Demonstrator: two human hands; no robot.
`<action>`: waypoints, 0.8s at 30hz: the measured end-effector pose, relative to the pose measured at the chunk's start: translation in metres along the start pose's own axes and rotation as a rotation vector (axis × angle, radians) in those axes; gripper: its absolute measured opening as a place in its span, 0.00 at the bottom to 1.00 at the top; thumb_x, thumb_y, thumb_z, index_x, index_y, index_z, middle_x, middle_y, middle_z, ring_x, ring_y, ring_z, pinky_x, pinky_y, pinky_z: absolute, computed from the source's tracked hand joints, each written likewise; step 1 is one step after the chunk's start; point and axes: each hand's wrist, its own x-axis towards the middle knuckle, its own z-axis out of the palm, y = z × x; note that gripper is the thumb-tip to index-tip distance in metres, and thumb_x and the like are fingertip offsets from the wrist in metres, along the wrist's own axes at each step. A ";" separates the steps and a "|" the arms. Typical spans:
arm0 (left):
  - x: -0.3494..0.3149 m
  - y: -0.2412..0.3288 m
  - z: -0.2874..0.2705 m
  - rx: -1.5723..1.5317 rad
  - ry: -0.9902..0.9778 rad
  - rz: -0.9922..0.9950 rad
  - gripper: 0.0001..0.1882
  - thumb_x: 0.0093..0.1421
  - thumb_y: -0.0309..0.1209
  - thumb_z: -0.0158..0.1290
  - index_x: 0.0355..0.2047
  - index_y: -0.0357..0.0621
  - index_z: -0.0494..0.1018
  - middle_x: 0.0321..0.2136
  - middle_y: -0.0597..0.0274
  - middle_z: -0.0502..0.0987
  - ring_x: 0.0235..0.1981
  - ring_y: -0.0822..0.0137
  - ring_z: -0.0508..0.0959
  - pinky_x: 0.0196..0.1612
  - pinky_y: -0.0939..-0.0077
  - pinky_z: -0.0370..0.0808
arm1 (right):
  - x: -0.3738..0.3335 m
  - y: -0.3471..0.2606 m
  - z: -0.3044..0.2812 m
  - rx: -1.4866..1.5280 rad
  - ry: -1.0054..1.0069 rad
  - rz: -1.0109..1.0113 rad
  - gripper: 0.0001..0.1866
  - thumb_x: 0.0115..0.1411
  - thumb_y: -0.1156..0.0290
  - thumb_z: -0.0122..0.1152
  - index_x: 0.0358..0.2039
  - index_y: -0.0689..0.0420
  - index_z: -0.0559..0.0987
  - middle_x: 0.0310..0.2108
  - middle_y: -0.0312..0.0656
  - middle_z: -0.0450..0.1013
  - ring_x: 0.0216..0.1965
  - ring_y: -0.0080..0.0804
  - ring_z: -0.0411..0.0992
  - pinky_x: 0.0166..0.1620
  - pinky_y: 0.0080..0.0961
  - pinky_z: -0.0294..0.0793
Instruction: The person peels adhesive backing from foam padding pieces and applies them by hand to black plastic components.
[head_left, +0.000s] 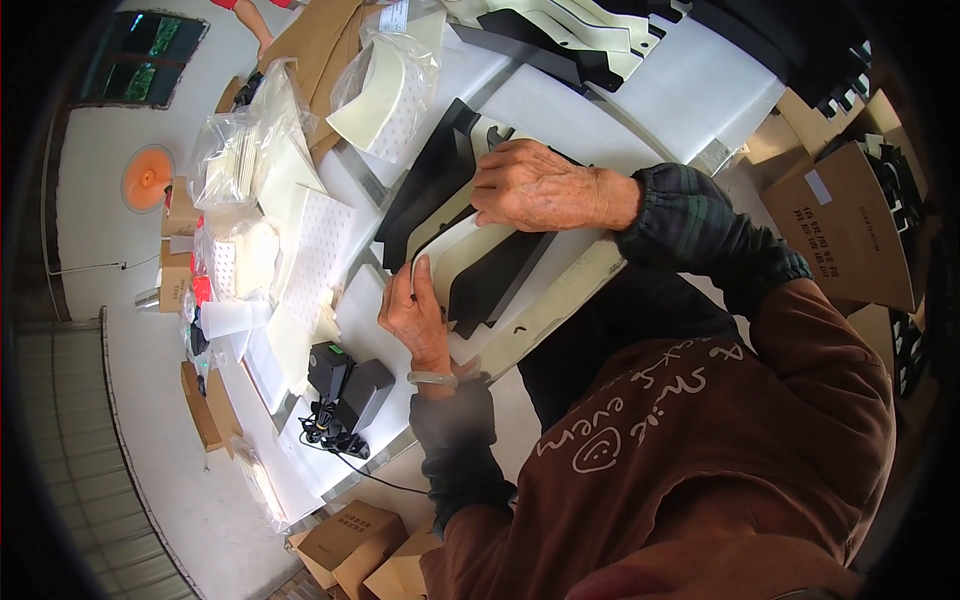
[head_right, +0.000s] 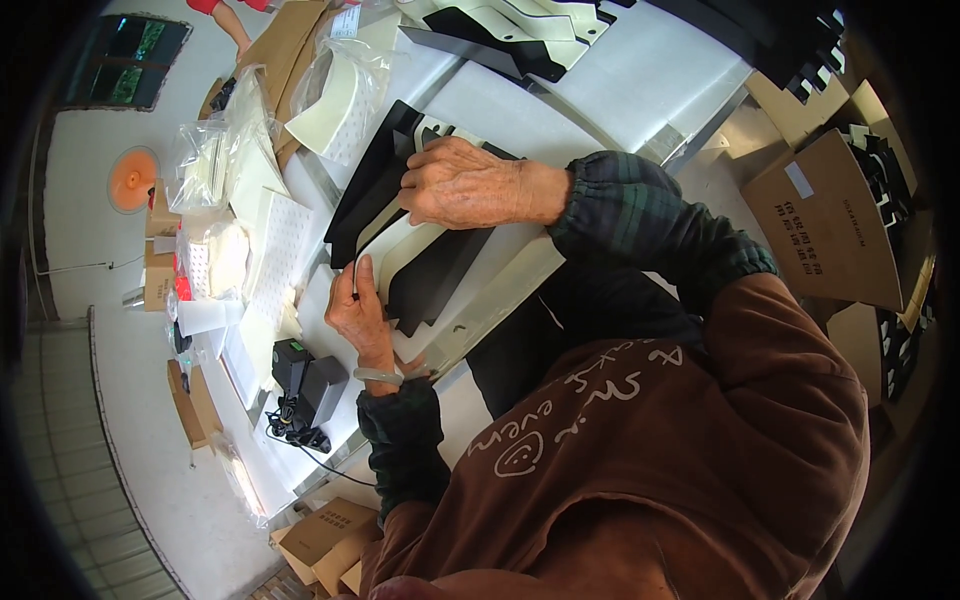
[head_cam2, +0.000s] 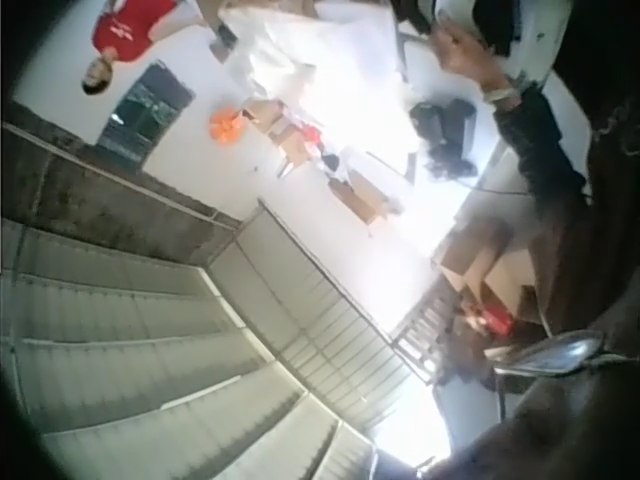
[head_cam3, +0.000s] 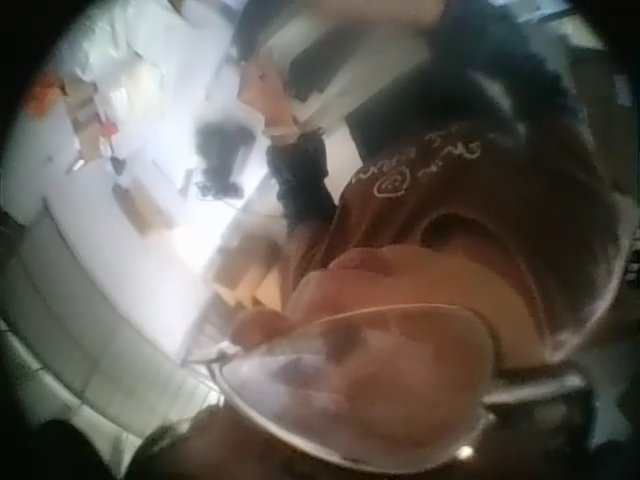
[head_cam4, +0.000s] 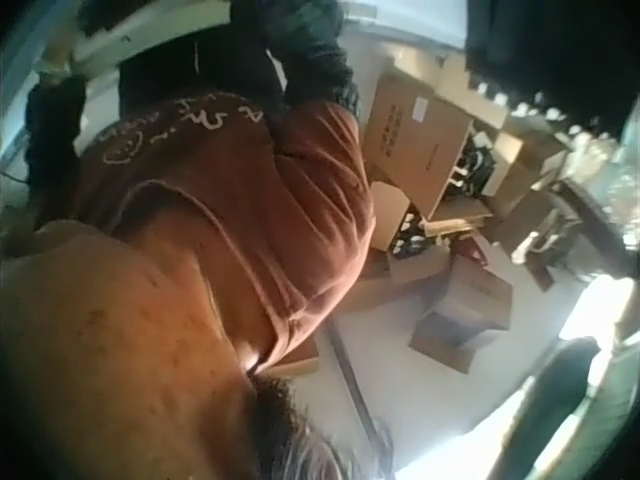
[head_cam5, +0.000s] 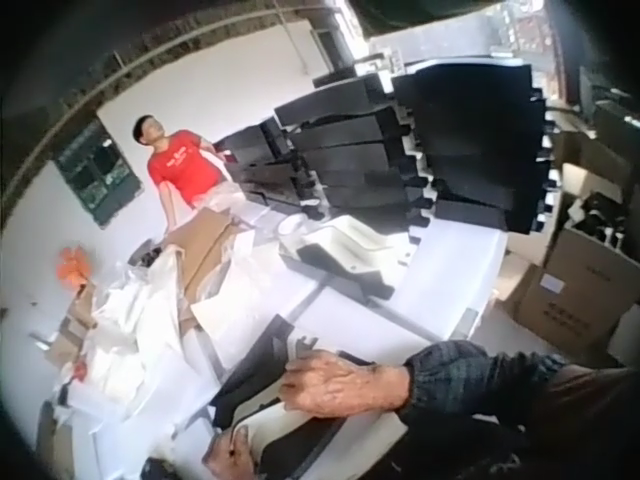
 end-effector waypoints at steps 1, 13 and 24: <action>0.000 0.000 0.000 0.001 0.003 -0.001 0.07 0.61 0.29 0.62 0.33 0.36 0.80 0.23 0.55 0.78 0.21 0.56 0.75 0.24 0.65 0.70 | -0.001 0.000 0.000 0.028 -0.018 0.010 0.11 0.50 0.65 0.67 0.21 0.57 0.76 0.22 0.39 0.71 0.33 0.37 0.74 0.41 0.34 0.75; 0.002 0.002 0.000 0.059 0.022 0.058 0.07 0.63 0.29 0.60 0.31 0.36 0.79 0.23 0.55 0.77 0.21 0.55 0.75 0.23 0.62 0.70 | 0.000 0.000 0.003 0.052 -0.016 0.043 0.14 0.51 0.63 0.68 0.22 0.59 0.74 0.24 0.40 0.71 0.32 0.39 0.73 0.40 0.35 0.73; 0.006 0.011 -0.001 -0.005 -0.026 -0.073 0.07 0.63 0.29 0.59 0.33 0.36 0.80 0.25 0.54 0.78 0.23 0.53 0.78 0.25 0.63 0.73 | 0.000 0.000 0.001 0.059 -0.021 0.053 0.14 0.51 0.63 0.68 0.21 0.59 0.75 0.24 0.40 0.71 0.32 0.39 0.72 0.39 0.35 0.73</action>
